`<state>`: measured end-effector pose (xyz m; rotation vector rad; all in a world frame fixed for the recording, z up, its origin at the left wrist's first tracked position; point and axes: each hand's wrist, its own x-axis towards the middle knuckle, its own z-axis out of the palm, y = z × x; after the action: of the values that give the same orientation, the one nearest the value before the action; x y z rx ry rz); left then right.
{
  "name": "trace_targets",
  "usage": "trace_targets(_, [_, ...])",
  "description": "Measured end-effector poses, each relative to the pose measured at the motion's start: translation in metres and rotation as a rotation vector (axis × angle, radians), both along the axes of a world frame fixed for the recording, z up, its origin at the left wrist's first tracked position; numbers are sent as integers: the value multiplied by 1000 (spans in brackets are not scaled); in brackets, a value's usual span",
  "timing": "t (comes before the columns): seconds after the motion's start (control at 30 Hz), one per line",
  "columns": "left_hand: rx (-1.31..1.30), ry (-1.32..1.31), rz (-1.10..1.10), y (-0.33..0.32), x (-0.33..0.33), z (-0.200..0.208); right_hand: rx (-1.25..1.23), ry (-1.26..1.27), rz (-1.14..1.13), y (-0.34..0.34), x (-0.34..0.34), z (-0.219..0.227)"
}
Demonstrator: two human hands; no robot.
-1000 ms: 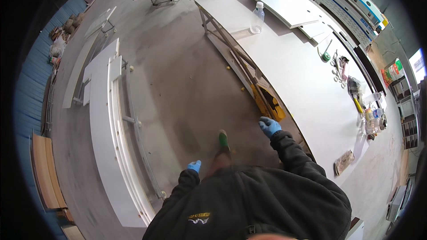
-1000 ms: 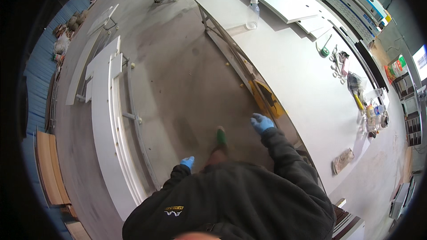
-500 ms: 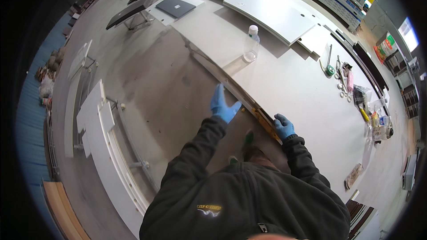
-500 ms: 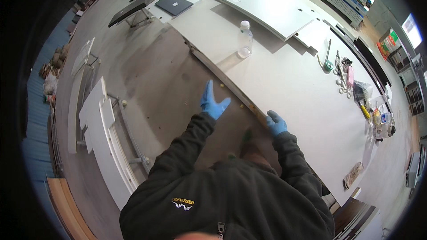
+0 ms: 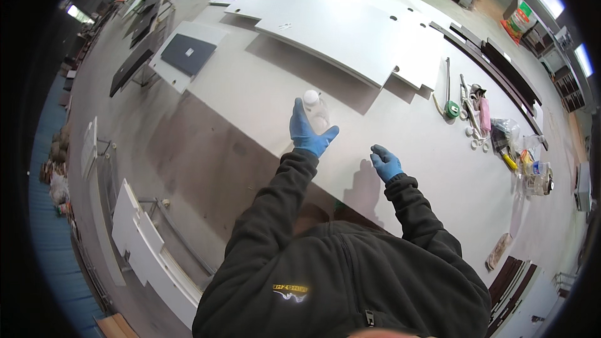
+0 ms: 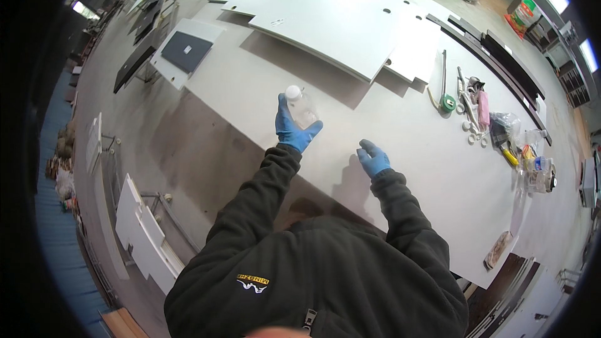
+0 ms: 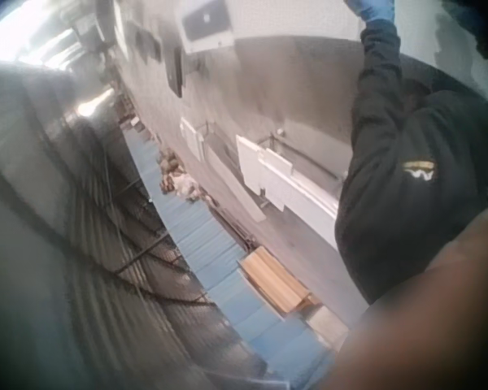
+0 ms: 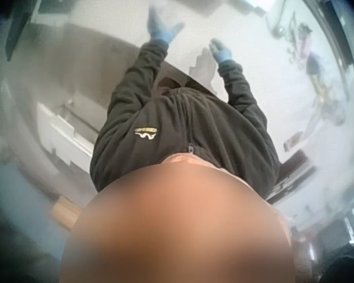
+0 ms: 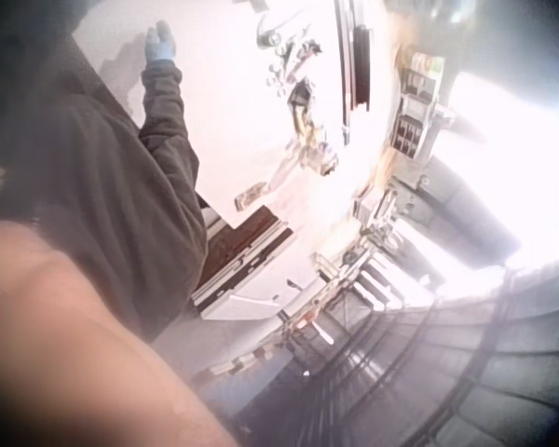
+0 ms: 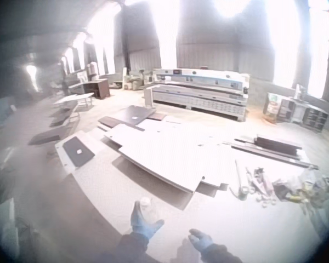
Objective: The person handles large white and dark grey panels, aligning them on a workbench and inserting a long metal rod into pre-drilled holes. They wipe one panel with a cloth and continue arranging the parts for assembly.
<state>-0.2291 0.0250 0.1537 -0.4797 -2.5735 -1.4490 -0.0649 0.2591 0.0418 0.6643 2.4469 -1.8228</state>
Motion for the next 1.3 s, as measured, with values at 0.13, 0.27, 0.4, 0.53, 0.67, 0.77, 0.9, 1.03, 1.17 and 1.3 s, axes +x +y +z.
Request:
trace_targets(0.13, [20, -10, -60, 13, -40, -18, 65, -104, -19, 11, -26, 1])
trace_targets(0.27, [9, 131, -143, 18, -74, -23, -27, -102, -132, 10, -48, 0])
trace_targets(0.4, [-15, 309, -199, 11, -109, -8, -70, -67, -229, -2, -75, -1])
trace_targets(0.53, [-4, 205, -91, -20, -172, 13, -35, -19, -370, -7, -111, 4])
trace_targets(0.67, [-74, 276, 117, -78, -267, 15, 63, 3, -505, 5, -152, 10])
trace_targets(0.77, [-81, 362, 199, -119, -336, 1, 111, 6, -600, 16, -179, 5])
trace_targets(0.9, [-102, 230, 241, -153, -398, -26, 163, -16, -686, 35, -209, -16])
trace_targets(1.03, [-96, 164, 257, -164, -413, -44, 82, 41, -674, 57, -234, -38])
trace_targets(1.17, [-17, 161, 258, -165, -408, -47, -21, -42, -717, 68, -247, -42])
trace_targets(1.3, [1, 141, 231, -165, -408, -53, -146, -115, -769, 70, -254, -40])
